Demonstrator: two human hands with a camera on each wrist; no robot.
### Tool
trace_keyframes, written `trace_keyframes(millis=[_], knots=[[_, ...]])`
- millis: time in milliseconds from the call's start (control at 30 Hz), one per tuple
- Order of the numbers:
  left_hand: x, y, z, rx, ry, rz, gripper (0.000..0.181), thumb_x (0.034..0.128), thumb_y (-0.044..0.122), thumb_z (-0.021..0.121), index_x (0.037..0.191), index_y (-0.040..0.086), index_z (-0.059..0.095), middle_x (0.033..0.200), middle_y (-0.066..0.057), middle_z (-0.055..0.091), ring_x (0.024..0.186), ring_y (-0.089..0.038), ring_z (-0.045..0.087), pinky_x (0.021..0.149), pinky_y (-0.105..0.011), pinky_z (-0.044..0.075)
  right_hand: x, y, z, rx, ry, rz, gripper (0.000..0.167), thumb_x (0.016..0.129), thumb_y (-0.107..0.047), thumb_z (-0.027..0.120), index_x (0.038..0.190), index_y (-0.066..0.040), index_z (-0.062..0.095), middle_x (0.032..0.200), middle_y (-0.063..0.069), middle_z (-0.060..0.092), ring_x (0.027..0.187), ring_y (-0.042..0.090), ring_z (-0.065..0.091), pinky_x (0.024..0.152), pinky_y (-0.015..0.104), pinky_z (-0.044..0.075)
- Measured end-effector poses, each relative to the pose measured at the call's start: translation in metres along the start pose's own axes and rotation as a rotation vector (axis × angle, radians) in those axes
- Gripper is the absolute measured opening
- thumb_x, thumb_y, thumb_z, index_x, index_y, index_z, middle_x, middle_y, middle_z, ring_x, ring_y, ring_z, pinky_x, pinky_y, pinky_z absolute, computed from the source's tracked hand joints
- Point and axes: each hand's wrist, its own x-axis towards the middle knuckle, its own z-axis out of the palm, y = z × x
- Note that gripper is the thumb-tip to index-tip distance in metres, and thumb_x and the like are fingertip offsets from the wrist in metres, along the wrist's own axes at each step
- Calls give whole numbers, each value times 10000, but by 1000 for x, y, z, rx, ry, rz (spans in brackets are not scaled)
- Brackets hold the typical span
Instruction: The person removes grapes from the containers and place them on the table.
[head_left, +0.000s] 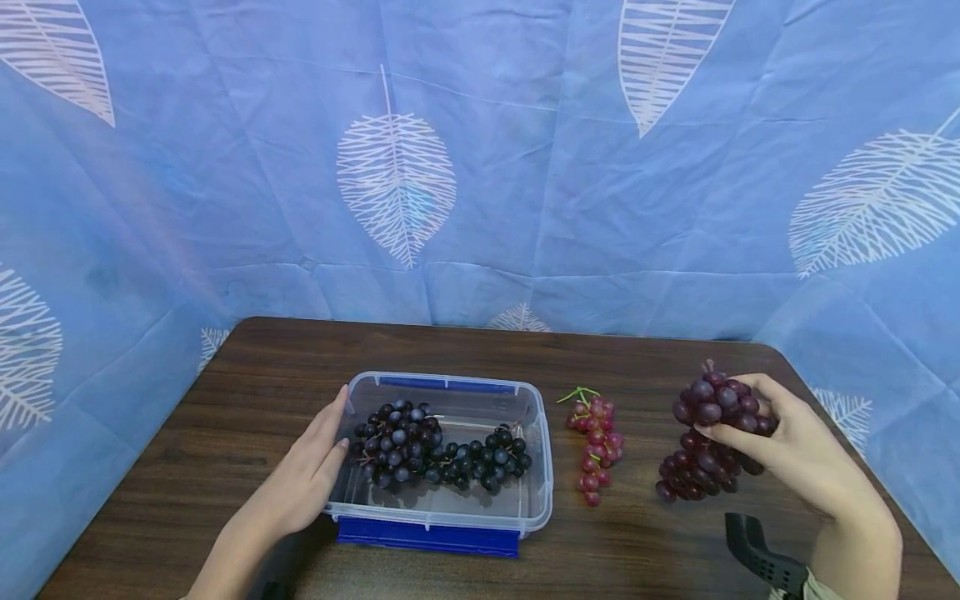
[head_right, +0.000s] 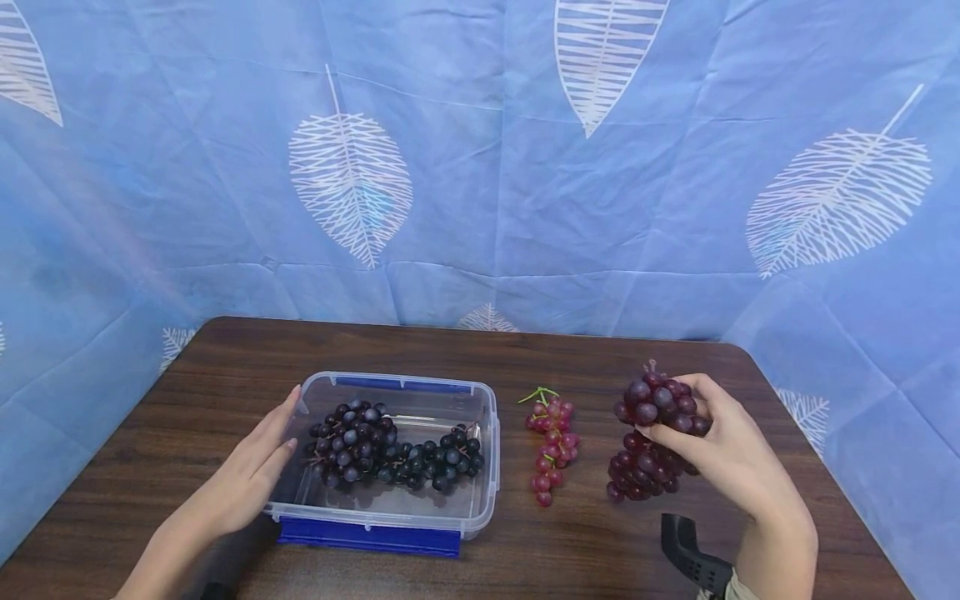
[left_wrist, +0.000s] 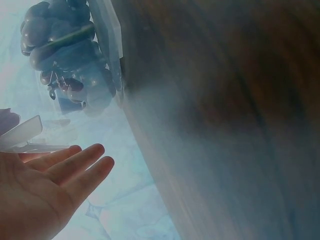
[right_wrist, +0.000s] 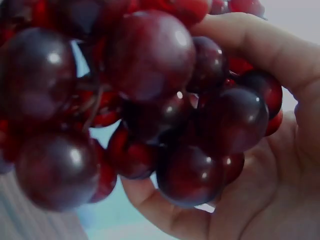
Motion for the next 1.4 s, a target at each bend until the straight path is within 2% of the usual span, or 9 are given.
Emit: trace_keyframes(millis=[200,267,433,567,700,767,933,1200,1400], knots=[[1,1,0,-5,-8,-12,657,1132,137,356,1700,46,39,1731,-291,132,1573,-536,162,1217,-733,186,1,15,-2,-16,-78,69,581,1025,-169,704,1442,78,383,1309,344,624,915,-80,643,704,307,609],[2,1,-1,-8,-10,-15,657,1134,134,350,1702,55,31,1736,-283,124,1578,-529,157,1220,-731,183,3,18,-2,-30,-90,91,605,1027,-206,706,1448,77,376,1318,354,614,945,-2,673,708,317,604],[1,1,-2,-14,-13,-13,658,1136,129,340,1703,68,12,1741,-277,106,1581,-523,149,1220,-731,178,7,23,1,-58,-128,117,625,1037,-243,688,1452,94,363,1320,373,604,1035,322,717,746,410,600],[0,1,-2,-12,-16,-17,660,1135,129,341,1702,63,12,1739,-281,105,1579,-528,147,1222,-730,174,9,28,5,-98,-152,107,560,1036,-210,680,1404,106,401,1256,337,658,1018,358,721,770,499,599],[1,2,-3,-12,-14,-18,658,1132,125,342,1700,51,20,1737,-286,106,1577,-531,148,1223,-728,172,15,36,10,-149,-143,121,517,1016,-200,703,1338,111,444,1192,335,680,998,397,727,774,555,604],[1,2,-3,-13,-16,-18,658,1132,126,341,1701,55,17,1738,-285,103,1578,-530,146,1224,-727,171,18,41,13,-181,-128,130,517,1006,-207,713,1314,117,453,1184,368,660,1002,464,713,763,573,603],[1,1,-3,-11,-18,-22,662,1134,131,343,1704,69,11,1741,-279,101,1580,-526,144,1224,-727,170,26,51,20,-234,-91,141,559,1001,-221,712,1322,144,437,1199,429,611,1024,573,661,738,594,590],[1,1,-3,-9,-12,-9,659,1133,124,346,1701,58,19,1741,-275,105,1580,-523,147,1226,-721,175,38,61,35,-281,-56,99,551,992,-160,705,1317,185,426,1185,448,591,1026,616,624,751,639,566],[1,1,-2,-16,-12,-5,670,1134,126,357,1705,78,10,1743,-272,104,1578,-532,142,1210,-742,182,47,59,42,-314,-62,121,646,990,-170,689,1389,223,366,1317,523,495,1132,695,548,810,696,534]])
